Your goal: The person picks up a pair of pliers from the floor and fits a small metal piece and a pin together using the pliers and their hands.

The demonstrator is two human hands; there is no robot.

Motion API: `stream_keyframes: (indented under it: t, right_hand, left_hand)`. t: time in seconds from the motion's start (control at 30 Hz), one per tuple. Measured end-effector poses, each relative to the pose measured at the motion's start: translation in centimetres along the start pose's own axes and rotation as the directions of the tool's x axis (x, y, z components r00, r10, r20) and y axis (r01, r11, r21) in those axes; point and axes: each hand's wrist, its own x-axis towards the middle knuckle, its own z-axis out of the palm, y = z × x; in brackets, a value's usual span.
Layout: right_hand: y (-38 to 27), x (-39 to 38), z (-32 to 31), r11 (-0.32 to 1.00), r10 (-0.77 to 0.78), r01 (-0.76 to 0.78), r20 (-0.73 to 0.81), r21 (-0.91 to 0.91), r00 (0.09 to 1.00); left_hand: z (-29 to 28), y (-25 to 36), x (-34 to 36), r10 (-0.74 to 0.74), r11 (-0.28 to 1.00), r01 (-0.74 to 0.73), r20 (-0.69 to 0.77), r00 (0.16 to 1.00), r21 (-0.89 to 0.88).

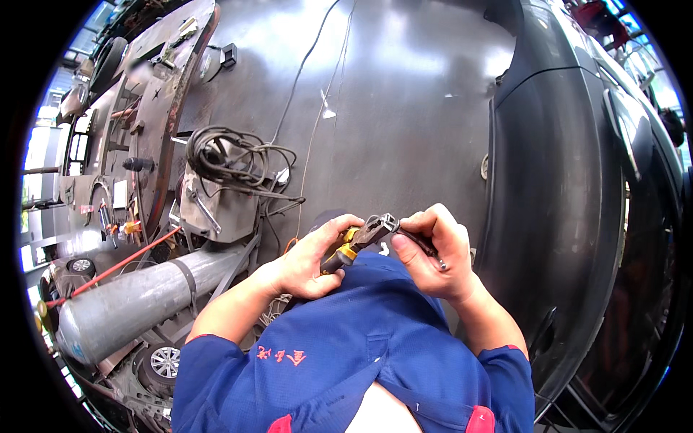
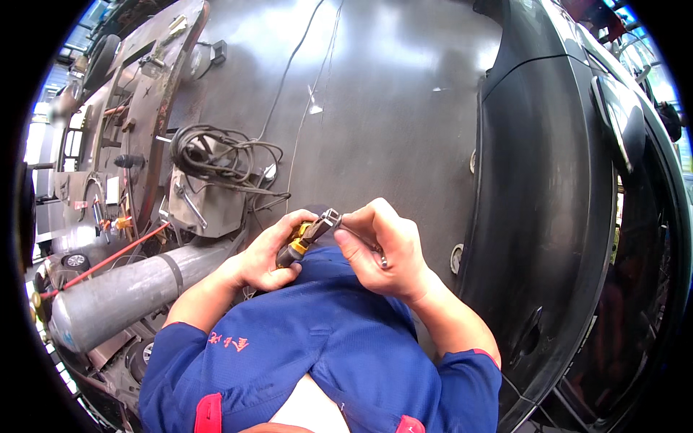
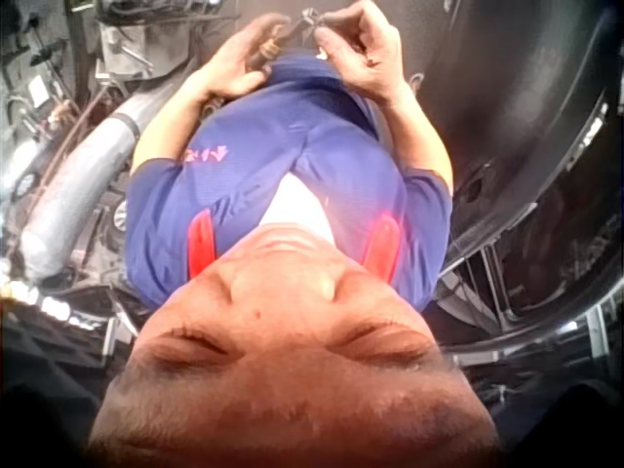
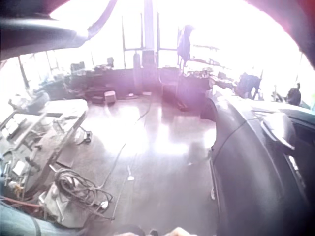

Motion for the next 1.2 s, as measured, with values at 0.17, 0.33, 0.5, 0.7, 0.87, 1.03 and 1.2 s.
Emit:
stream_keyframes:
  t: [0.17, 0.33, 0.5, 0.7, 0.87, 1.03, 1.2]
  right_hand:
    - [2.1, 9.0, -3.7, 0.778, 0.36, -0.334, 0.057, 0.532, 0.931]
    - [5.8, 19.8, -7.3, 0.629, 0.469, -0.411, 0.1, 0.66, 0.878]
    - [7.4, 30.2, -10.5, 0.299, 0.534, -0.38, 0.177, 0.875, 0.827]
    - [9.0, 41.3, -14.4, 0.082, 0.522, -0.338, 0.249, 0.937, 0.816]
    - [11.5, 49.7, -18.6, -0.077, 0.415, -0.331, 0.332, 0.941, 0.847]
    - [12.9, 58.8, -24.1, 0.407, 0.444, -0.277, 0.076, 0.87, 0.893]
    - [13.4, 67.4, -30.9, 0.804, 0.345, -0.232, -0.111, 0.548, 0.932]
  left_hand:
    - [-7.0, -0.6, 8.9, -0.034, 0.999, 0.035, 0.065, 0.997, -0.016]
    - [-16.2, -2.8, 19.2, -0.002, 1.0, 0.006, 0.153, 0.988, -0.028]
    - [-25.9, -2.8, 29.0, 0.029, 0.999, -0.039, 0.25, 0.968, 0.035]
    - [-35.9, -2.2, 39.7, 0.027, 0.998, -0.047, 0.326, 0.945, 0.051]
    - [-42.1, -1.9, 48.6, 0.064, 0.99, -0.102, 0.336, 0.94, 0.097]
    - [-46.0, -0.8, 57.8, -0.03, 0.999, 0.043, 0.332, 0.943, -0.031]
    - [-49.6, 1.7, 66.9, -0.107, 0.987, 0.139, 0.304, 0.947, -0.085]
